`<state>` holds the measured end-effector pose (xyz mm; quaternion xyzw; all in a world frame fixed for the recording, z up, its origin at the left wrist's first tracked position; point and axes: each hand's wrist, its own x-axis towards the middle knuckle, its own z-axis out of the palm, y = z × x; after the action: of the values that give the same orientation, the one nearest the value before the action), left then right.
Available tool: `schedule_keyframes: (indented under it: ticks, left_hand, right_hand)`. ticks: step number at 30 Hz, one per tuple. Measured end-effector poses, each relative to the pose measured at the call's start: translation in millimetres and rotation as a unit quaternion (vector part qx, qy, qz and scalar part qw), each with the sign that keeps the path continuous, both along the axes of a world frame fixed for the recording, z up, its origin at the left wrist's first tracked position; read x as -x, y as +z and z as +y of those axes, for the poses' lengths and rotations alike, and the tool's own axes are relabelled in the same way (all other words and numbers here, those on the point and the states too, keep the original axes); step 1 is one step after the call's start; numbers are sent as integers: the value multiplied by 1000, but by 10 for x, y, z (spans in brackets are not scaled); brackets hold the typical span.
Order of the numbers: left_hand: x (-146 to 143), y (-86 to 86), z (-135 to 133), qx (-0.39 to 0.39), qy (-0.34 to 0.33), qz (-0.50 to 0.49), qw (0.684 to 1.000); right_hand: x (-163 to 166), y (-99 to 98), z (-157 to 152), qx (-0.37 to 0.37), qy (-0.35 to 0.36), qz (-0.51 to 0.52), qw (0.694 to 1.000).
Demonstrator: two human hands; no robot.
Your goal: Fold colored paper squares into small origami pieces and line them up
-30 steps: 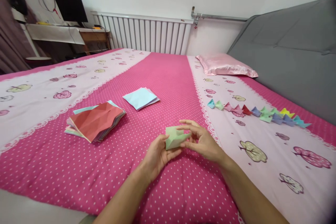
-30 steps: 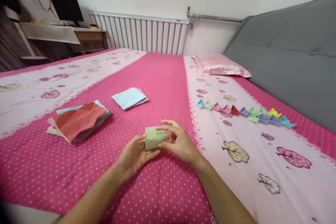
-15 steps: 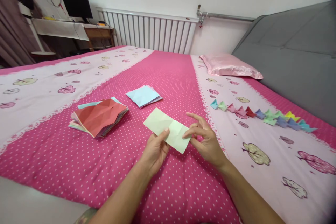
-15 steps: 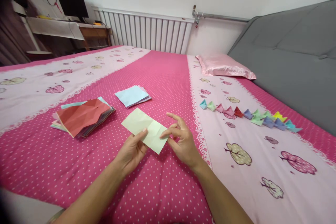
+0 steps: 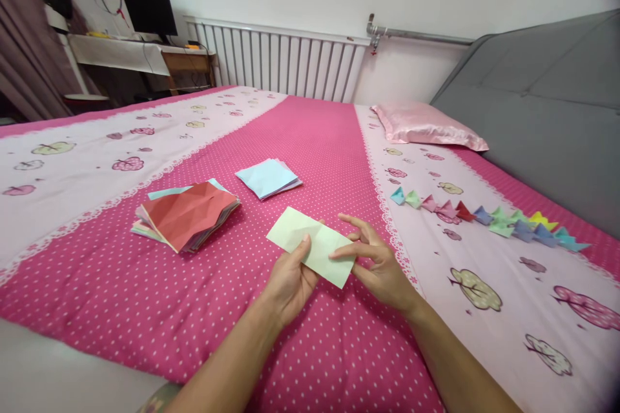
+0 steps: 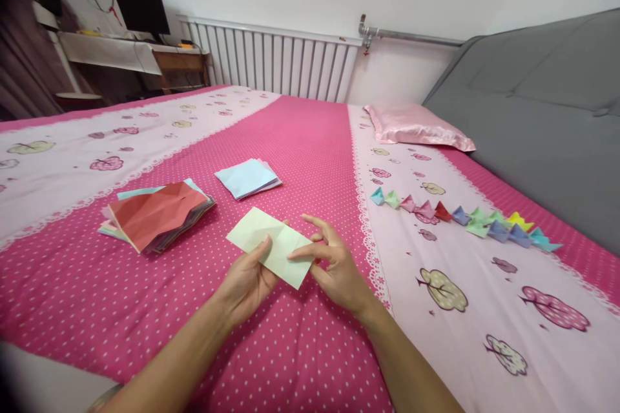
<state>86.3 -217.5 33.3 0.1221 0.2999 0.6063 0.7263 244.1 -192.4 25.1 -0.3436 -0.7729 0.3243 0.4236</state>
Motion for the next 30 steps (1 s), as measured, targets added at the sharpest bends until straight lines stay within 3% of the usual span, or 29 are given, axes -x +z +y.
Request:
schedule_keyframes:
  ticks: [9,13,17,20,27,30]
  left_hand:
    - [35,28,0,4,-14,-36,999]
    - [58,-6,-7,-53,-37,-35,997]
    - [70,-17,-12,-82,9,56,995]
    - [66,31,-18,-68,52,141,986]
    - [112,52,-4,-107,51,258,959]
    - [139,-8,9,-156,-21,285,946]
  right_hand:
    - [3,-8,12,38,-1,15,999]
    - [-3,3,31,79,-22,83,993]
    - [-28,6,68,180,-112,218,952]
    - [-43,8,97,245,-137,300,912]
    - [-41,45,108,369,-58,346,861]
    - [-38,50,94,420,-23,328,846]
